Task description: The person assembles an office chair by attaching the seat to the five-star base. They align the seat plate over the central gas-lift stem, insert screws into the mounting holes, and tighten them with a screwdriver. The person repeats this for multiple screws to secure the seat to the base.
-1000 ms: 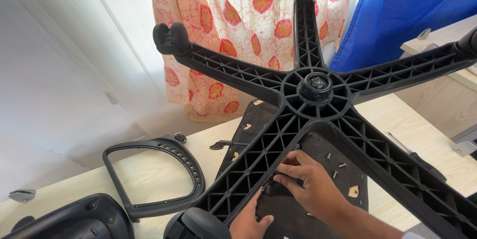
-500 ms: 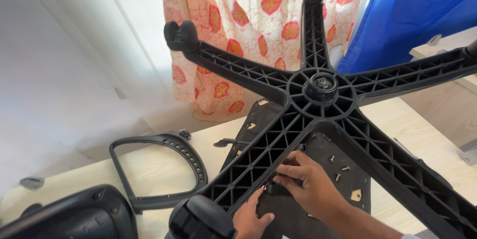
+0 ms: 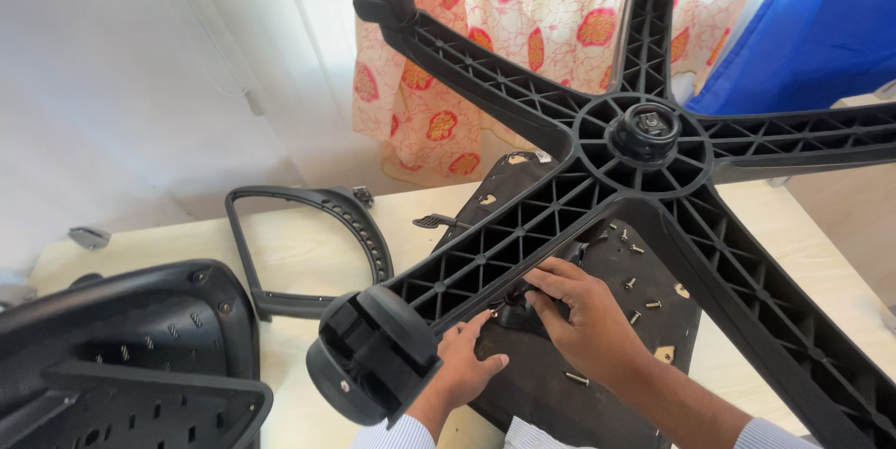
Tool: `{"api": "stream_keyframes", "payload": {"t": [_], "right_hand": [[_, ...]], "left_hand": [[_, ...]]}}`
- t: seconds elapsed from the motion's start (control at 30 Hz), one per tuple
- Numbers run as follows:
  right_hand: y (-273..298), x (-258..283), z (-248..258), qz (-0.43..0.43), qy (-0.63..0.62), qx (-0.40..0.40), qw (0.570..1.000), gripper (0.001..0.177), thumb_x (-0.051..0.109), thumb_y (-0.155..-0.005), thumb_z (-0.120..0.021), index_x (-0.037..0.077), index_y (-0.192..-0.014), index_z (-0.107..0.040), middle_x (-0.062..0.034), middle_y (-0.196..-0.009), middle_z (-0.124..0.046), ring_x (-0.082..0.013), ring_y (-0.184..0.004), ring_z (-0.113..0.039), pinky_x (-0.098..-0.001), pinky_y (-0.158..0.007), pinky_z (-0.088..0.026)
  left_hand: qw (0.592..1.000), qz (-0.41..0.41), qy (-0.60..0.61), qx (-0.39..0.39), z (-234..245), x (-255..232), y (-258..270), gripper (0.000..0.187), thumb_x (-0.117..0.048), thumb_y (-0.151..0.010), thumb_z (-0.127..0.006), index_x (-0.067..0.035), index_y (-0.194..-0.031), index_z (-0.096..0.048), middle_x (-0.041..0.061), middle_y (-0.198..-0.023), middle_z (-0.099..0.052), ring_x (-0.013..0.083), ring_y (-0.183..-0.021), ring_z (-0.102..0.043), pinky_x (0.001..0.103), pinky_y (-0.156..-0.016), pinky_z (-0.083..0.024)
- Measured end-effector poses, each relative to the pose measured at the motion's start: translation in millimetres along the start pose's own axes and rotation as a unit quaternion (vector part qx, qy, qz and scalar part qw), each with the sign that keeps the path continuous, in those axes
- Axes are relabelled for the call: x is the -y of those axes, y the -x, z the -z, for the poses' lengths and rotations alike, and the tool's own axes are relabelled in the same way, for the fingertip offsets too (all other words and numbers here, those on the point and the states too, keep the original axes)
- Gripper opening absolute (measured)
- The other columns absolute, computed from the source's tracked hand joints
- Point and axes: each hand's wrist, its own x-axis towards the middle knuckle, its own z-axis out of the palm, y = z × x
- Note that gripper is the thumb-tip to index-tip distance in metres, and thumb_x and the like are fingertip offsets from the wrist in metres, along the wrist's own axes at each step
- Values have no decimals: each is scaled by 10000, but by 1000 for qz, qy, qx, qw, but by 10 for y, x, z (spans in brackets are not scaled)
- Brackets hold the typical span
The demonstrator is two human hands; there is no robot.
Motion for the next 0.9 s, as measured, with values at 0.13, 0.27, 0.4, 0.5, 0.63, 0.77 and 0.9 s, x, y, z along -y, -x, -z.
{"api": "stream_keyframes", "payload": {"t": [0.13,0.27,0.4,0.5,0.63,0.77,0.9], "right_hand": [[34,-11,-11,52,-7,13,999,270,55,-857,-733,8,-1122,-749,-72,-1079,-742,-208,-929,-735,-296,-819,-569],[79,-81,-1,44,-19,30,998,278,52,-868,-701,38,-1140,-756,-64,-1114,-757,-203,-926,-752,-298,-826,-579],[83,-173,29,100,-27,17,995,300,17,-886,-665,3,-1184,-699,-95,-1171,-745,-221,-1014,-735,-317,-887,-564],[64,-234,82,84,-39,32,995,290,19,-893,-657,12,-1179,-700,-87,-1175,-741,-222,-1004,-736,-318,-887,-561],[86,-265,143,84,-15,28,996,295,64,-864,-731,48,-1157,-752,-86,-1154,-718,-220,-989,-729,-317,-863,-560],[117,-274,160,76,0,32,997,314,70,-855,-743,84,-1164,-791,-81,-1119,-720,-218,-986,-719,-315,-851,-563],[120,-297,199,58,-50,49,996,339,40,-883,-668,50,-1220,-707,-52,-1190,-739,-199,-1008,-739,-307,-889,-566]], "left_hand": [[1000,-10,13,-2,-36,28,45,799,-355,-845,-759,-307,-1556,-396,61,-1428,-445,266,-1365,-463,389,-1142,-425],[1000,-4,-1,-8,-73,-18,96,796,-372,-849,-760,-318,-1555,-397,52,-1455,-410,277,-1380,-438,403,-1134,-422],[999,36,-21,-7,-73,-109,143,792,-405,-843,-739,-350,-1553,-391,35,-1481,-406,253,-1368,-497,406,-1115,-442],[999,38,-18,-17,-102,-177,175,792,-406,-839,-744,-354,-1550,-397,33,-1501,-396,253,-1370,-497,403,-1117,-434],[999,42,-18,-25,-142,-231,214,790,-404,-840,-750,-366,-1548,-400,30,-1496,-402,251,-1382,-478,403,-1118,-431],[998,66,-19,-14,-182,-260,211,791,-406,-845,-733,-386,-1554,-383,26,-1494,-402,238,-1375,-495,404,-1104,-454],[998,41,-32,-35,-225,-259,219,790,-409,-839,-748,-384,-1543,-392,20,-1492,-401,242,-1371,-492,407,-1106,-445]]}}
